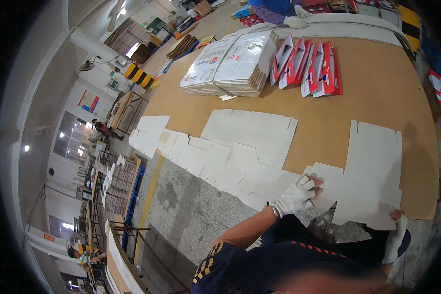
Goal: The recorder is organizing and packing paper folders or similar products at a workbench in a paper mill or warehouse setting.
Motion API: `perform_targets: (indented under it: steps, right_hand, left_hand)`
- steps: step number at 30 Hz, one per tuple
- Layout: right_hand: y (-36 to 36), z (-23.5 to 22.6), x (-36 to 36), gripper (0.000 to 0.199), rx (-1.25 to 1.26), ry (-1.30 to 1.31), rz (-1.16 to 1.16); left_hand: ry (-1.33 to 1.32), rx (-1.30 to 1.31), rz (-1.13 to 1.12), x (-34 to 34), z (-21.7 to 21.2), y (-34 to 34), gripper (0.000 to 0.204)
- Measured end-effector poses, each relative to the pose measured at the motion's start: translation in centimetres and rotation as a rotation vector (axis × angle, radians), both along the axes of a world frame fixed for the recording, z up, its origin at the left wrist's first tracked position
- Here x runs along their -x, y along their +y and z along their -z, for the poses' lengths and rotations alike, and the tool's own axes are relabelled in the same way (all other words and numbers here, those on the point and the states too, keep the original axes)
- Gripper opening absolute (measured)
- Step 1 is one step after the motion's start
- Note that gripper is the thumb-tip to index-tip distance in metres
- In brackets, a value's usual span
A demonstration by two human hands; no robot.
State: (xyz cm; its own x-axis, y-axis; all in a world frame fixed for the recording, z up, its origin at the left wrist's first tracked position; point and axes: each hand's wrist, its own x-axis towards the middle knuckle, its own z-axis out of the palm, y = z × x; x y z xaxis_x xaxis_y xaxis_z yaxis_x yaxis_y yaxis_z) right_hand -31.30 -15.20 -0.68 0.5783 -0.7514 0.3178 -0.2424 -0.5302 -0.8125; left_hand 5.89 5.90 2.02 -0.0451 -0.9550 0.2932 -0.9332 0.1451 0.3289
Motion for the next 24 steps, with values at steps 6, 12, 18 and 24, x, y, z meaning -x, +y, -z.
perform_targets:
  steps: [6, 12, 18, 24]
  right_hand:
    - [2.5, 0.6, 0.3, 0.024, 0.386, 0.315, 0.097]
    - [1.7, 0.4, -0.9, 0.063, 0.541, 0.178, 0.311]
    - [0.6, -0.8, -3.9, 0.067, 0.01, 0.273, 0.479]
    - [1.5, 2.8, -3.4, 0.072, 0.202, 0.344, 0.614]
  left_hand:
    - [0.401, -0.007, -0.586, 2.0, 3.0, -1.3, 0.028]
    - [-0.007, 0.055, -0.085, 4.9, 2.9, -3.2, 0.029]
    - [0.356, -0.256, -0.145, 6.4, 3.4, -5.4, 0.026]
    - [-0.078, -0.012, -0.222, 8.0, 5.6, -8.3, 0.037]
